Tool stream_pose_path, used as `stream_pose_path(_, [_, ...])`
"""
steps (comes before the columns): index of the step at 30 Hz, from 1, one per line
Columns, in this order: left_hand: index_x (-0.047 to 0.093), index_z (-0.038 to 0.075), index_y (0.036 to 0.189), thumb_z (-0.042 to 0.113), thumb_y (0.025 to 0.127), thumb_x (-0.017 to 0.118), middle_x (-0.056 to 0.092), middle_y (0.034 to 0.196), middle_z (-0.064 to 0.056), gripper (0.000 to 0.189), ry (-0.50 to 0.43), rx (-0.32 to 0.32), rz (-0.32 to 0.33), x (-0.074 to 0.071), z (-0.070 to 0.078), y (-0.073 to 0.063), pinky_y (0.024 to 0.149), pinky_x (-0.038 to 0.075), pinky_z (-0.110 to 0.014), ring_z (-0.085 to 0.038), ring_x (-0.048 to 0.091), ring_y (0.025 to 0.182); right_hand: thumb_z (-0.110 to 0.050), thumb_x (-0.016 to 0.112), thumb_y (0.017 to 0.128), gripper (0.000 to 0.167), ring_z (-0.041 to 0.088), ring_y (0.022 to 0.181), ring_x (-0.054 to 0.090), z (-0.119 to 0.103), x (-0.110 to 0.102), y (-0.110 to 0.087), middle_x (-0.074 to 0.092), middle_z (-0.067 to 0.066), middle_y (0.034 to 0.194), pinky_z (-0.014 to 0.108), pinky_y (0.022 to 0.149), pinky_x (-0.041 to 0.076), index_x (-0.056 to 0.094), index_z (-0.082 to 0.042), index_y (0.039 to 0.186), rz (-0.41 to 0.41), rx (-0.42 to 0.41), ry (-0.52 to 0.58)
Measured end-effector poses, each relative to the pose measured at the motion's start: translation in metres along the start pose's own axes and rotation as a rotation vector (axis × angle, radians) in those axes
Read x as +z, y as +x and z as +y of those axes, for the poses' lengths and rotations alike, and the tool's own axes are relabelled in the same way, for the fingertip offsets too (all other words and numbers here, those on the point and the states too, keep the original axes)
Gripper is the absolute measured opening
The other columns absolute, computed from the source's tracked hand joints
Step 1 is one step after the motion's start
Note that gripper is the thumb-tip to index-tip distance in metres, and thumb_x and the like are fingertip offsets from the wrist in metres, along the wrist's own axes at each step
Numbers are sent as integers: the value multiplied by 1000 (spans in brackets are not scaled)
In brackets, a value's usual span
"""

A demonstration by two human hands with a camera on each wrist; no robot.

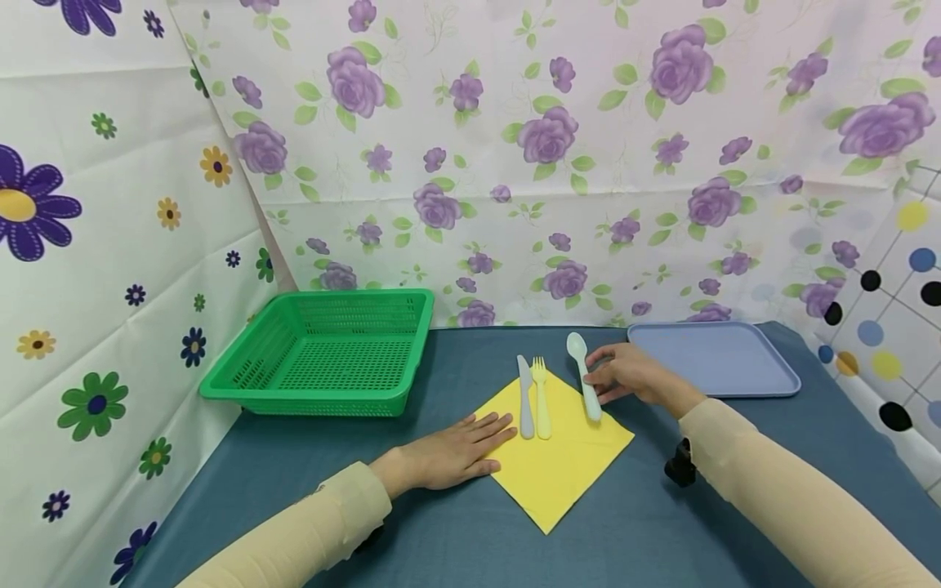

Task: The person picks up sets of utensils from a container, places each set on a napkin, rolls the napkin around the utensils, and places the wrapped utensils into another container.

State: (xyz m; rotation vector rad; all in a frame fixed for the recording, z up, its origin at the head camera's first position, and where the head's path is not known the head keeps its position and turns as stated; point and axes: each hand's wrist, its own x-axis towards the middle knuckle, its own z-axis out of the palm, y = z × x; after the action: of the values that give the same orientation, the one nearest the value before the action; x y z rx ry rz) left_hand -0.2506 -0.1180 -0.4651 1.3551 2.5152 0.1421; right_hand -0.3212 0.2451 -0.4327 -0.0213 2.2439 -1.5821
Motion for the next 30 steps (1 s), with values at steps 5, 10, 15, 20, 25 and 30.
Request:
stream_pose_path(5, [10, 23, 169, 49, 114, 28, 4, 176, 4, 64, 0, -4, -4, 0, 0, 0, 130, 9, -45, -17, 3, 161, -8, 72, 98, 43, 27, 79, 70, 0, 5, 1, 70, 17, 92, 44, 74, 65, 54, 6, 134, -8, 7, 20])
stream_pose_path(10, [11, 23, 169, 49, 114, 28, 5, 176, 3, 63, 3, -1, -4, 0, 1, 0, 130, 10, -45, -18, 4, 161, -7, 72, 98, 43, 28, 80, 69, -1, 9, 1, 68, 18, 92, 44, 75, 64, 53, 5, 134, -19, 13, 50])
stream_pose_path(15, [11, 22, 169, 48, 115, 28, 4, 176, 3, 63, -1, 4, -5, -1, 0, 0, 130, 9, -45, -17, 4, 161, -7, 71, 99, 42, 27, 79, 67, -2, 16, 2, 67, 17, 90, 43, 75, 64, 52, 6, 134, -30, 5, 55])
stream_pose_path(20, [10, 23, 170, 49, 114, 28, 3, 176, 3, 64, 1, 5, 0, 0, 0, 0, 130, 8, -44, -17, 3, 161, -7, 72, 99, 42, 24, 75, 68, -3, 23, 4, 68, 16, 86, 41, 74, 64, 52, 6, 134, -22, 9, 67])
stream_pose_path(25, [10, 24, 169, 50, 114, 27, 3, 176, 4, 64, 3, 3, -2, 1, 0, 0, 130, 8, -44, -16, 3, 161, -5, 71, 99, 40, 21, 69, 68, -4, 30, 6, 68, 15, 82, 39, 70, 65, 52, 7, 132, -19, 17, 82])
stream_pose_path(30, [10, 24, 170, 50, 114, 28, 3, 176, 5, 64, -4, -3, -5, 0, -1, 1, 130, 8, -44, -15, 2, 161, -2, 71, 98, 38, 21, 65, 68, -5, 37, 7, 69, 14, 79, 39, 67, 64, 53, 8, 131, -12, 33, 106])
